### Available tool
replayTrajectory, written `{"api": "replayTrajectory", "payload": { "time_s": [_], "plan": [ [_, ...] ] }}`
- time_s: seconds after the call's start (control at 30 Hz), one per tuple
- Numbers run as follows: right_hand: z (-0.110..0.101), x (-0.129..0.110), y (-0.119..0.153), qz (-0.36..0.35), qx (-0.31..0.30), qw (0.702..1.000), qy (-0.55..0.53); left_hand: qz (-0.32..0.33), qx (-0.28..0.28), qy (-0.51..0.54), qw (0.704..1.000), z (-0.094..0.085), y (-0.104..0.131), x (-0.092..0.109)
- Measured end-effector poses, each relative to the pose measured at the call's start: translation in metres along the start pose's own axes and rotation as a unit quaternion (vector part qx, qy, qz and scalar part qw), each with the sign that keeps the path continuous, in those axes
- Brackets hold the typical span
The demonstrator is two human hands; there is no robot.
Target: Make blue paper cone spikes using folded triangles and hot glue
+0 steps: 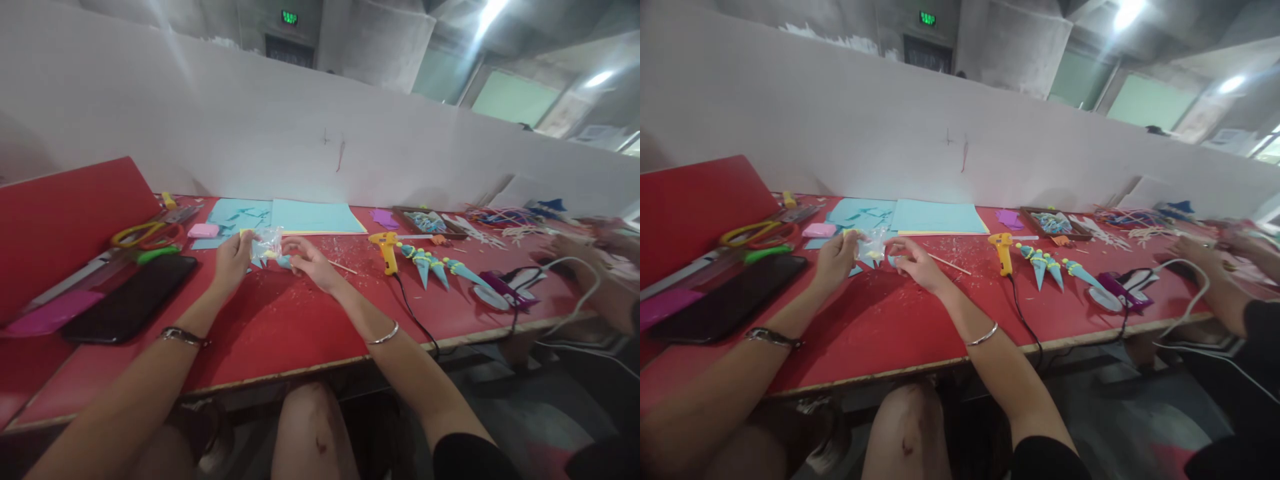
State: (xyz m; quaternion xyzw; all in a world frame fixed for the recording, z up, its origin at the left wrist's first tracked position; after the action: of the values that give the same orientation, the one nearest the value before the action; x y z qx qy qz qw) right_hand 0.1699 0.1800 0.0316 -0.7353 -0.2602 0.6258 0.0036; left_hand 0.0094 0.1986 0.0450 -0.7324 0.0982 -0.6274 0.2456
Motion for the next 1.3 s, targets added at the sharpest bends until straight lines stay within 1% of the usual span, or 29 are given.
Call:
{"api": "replayTrajectory", "payload": {
  "time_s": [0.03,0.1,0.17,0.3,0.4,0.47,0.53,0.63,0.77,0.83,0.9,0.97,1.03,1.1,1.2,1.3],
  "plan": [
    [0.000,0.000,0.000,0.001,-0.004,1.000,0.005,0.002,-0.003,-0.005,1.000,0.000,0.000,0.001],
    [-0.001,0.000,0.000,0.001,0.008,1.000,0.031,0.008,-0.010,-0.005,1.000,0.002,0.001,0.002],
    [-0.002,0.000,0.000,0.000,0.020,0.998,0.052,0.000,-0.011,0.017,1.000,0.003,0.002,0.003],
    [0.003,0.000,0.000,0.005,-0.006,1.000,0.020,-0.035,-0.021,0.059,0.997,0.006,0.003,0.001],
    [0.002,0.002,0.000,0.026,-0.005,1.000,-0.001,-0.042,-0.021,0.074,0.996,0.006,0.003,-0.001],
    [0.001,0.004,-0.001,0.044,-0.004,0.999,0.007,-0.051,-0.028,0.088,0.994,0.006,0.002,-0.005],
    [0.000,0.006,-0.002,0.053,-0.004,0.998,0.020,-0.057,-0.050,0.100,0.992,0.010,0.001,-0.008],
    [-0.001,0.009,-0.004,0.055,-0.001,0.998,0.025,-0.046,-0.064,0.099,0.992,0.014,-0.001,-0.010],
    [-0.004,0.009,-0.004,0.036,0.015,0.999,0.031,-0.032,-0.065,0.069,0.995,0.015,-0.002,-0.008],
    [-0.003,0.006,-0.003,0.016,0.008,0.999,0.044,-0.032,-0.071,0.060,0.995,0.016,-0.002,-0.005],
    [-0.002,0.005,-0.003,-0.004,-0.001,0.997,0.080,-0.043,-0.078,0.059,0.994,0.017,-0.001,-0.005],
    [-0.003,0.005,-0.003,-0.013,0.015,0.992,0.127,-0.059,-0.080,0.062,0.993,0.017,-0.001,-0.006],
    [-0.005,0.007,-0.003,-0.004,0.034,0.988,0.151,-0.075,-0.081,0.081,0.991,0.017,0.000,-0.008],
    [-0.004,0.010,-0.003,0.014,0.025,0.990,0.141,-0.100,-0.084,0.112,0.985,0.018,0.001,-0.012],
    [0.001,0.011,-0.001,0.031,-0.012,0.993,0.115,-0.140,-0.085,0.155,0.974,0.020,0.004,-0.016],
    [0.006,0.009,0.002,0.039,-0.036,0.993,0.108,-0.151,-0.085,0.168,0.970,0.021,0.006,-0.013]
  ]
}}
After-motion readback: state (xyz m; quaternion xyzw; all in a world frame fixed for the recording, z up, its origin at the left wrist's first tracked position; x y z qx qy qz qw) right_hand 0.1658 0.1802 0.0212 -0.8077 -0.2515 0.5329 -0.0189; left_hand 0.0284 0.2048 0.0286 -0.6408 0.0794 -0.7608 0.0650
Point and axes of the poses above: each hand's wrist, its own y-axis away from the middle knuckle, its own z-axis out of the palm, x = y × z, the point moved 7 cm from there along -y, towards the middle knuckle, and after that the axes turned 14 degrees about y, right-handed, at the moved point
